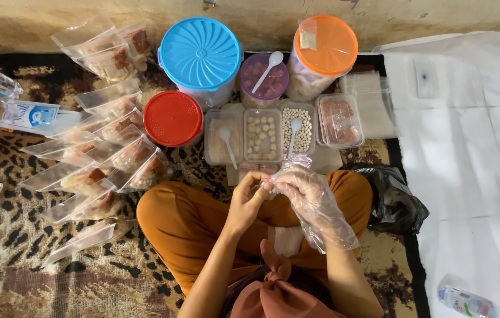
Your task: Packaging small food items into plastic bags using a spoon while sitting on the floor.
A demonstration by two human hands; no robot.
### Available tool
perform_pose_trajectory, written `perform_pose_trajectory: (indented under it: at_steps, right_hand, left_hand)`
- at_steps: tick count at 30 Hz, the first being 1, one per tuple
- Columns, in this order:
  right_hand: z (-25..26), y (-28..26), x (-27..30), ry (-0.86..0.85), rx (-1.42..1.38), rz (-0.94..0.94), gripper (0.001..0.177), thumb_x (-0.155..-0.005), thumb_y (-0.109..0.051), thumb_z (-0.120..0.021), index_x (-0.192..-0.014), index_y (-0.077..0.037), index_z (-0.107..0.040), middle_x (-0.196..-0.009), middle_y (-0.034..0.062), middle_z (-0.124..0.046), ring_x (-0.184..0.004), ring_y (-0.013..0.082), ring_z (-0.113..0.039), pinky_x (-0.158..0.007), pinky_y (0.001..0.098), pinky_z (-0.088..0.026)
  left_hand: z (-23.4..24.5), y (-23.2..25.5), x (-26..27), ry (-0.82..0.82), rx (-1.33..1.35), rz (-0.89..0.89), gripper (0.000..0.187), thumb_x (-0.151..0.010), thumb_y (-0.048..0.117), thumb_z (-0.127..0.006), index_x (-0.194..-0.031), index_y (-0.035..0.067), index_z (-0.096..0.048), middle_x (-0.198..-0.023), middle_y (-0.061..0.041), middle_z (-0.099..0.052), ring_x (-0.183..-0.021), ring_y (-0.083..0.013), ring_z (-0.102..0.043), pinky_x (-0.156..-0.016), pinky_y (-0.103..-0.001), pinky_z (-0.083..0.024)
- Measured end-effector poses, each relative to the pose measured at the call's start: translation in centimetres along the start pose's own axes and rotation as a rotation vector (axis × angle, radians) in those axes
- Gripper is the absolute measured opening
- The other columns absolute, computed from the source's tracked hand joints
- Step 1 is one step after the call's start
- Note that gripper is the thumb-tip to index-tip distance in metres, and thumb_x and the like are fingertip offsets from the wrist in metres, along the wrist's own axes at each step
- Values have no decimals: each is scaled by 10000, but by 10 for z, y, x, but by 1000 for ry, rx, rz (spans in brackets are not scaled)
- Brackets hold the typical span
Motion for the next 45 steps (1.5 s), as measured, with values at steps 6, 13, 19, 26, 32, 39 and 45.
perform_pose_trajectory:
  at_steps: [6,13,19,26,32,39,45]
  right_hand:
    - [-4,13,5,76,-5,-30,51,-955,-73,-700,-941,-64,-749,-858,83,-737,-778,240,-723,-749,380,-573]
    - [1,24,11,76,40,-50,91,-977,-117,-678,-928,-73,-741,-827,86,-714,-746,276,-708,-743,398,-571]
    - [2,27,12,-23,36,-96,29,-932,-84,-722,-909,-78,-737,-757,93,-695,-685,252,-683,-690,377,-557]
    - [0,32,14,21,35,-130,41,-948,-86,-702,-919,-80,-730,-766,73,-680,-696,237,-669,-712,369,-556]
    - [-5,57,21,99,103,-129,82,-934,-50,-694,-967,-98,-752,-844,89,-729,-802,304,-727,-761,388,-575]
    - [-16,105,48,308,-57,-407,374,-894,-250,-816,-1194,-55,-706,-961,165,-765,-829,273,-736,-775,438,-606]
    - [-23,149,68,494,-217,-661,140,-845,-88,-822,-949,-36,-745,-790,104,-720,-760,149,-630,-706,335,-559]
  left_hand:
    - [-5,11,0,-79,93,70,200,-996,117,-643,-1166,13,-656,-911,-81,-647,-901,-141,-590,-843,-353,-550]
    - [-12,2,7,-142,49,88,165,-1000,120,-652,-1140,34,-647,-896,-62,-642,-907,-114,-551,-830,-312,-523]
    - [-5,2,5,-131,-20,93,204,-976,136,-685,-1144,24,-664,-865,-92,-676,-858,-134,-563,-812,-346,-526]
    - [-4,2,2,-97,-49,104,166,-994,175,-677,-1100,47,-675,-845,-82,-682,-853,-128,-581,-805,-320,-518]
    - [4,-42,-2,-116,-347,112,169,-1016,203,-634,-1030,38,-666,-797,-163,-682,-779,-191,-607,-756,-419,-522]
    - [-12,-73,-22,-75,-448,177,167,-1010,188,-563,-984,23,-555,-806,-257,-630,-838,-226,-585,-772,-458,-515]
    - [-33,-95,-49,-45,-689,179,281,-1038,282,-539,-893,46,-589,-785,-263,-662,-840,-495,-661,-703,-565,-481]
Point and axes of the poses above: each hand's wrist, its own x-axis away from the middle knuckle, its own z-axis out of the back of the hand, y = z × x, the point moved 3 cm from there along -x, towards the middle knuckle
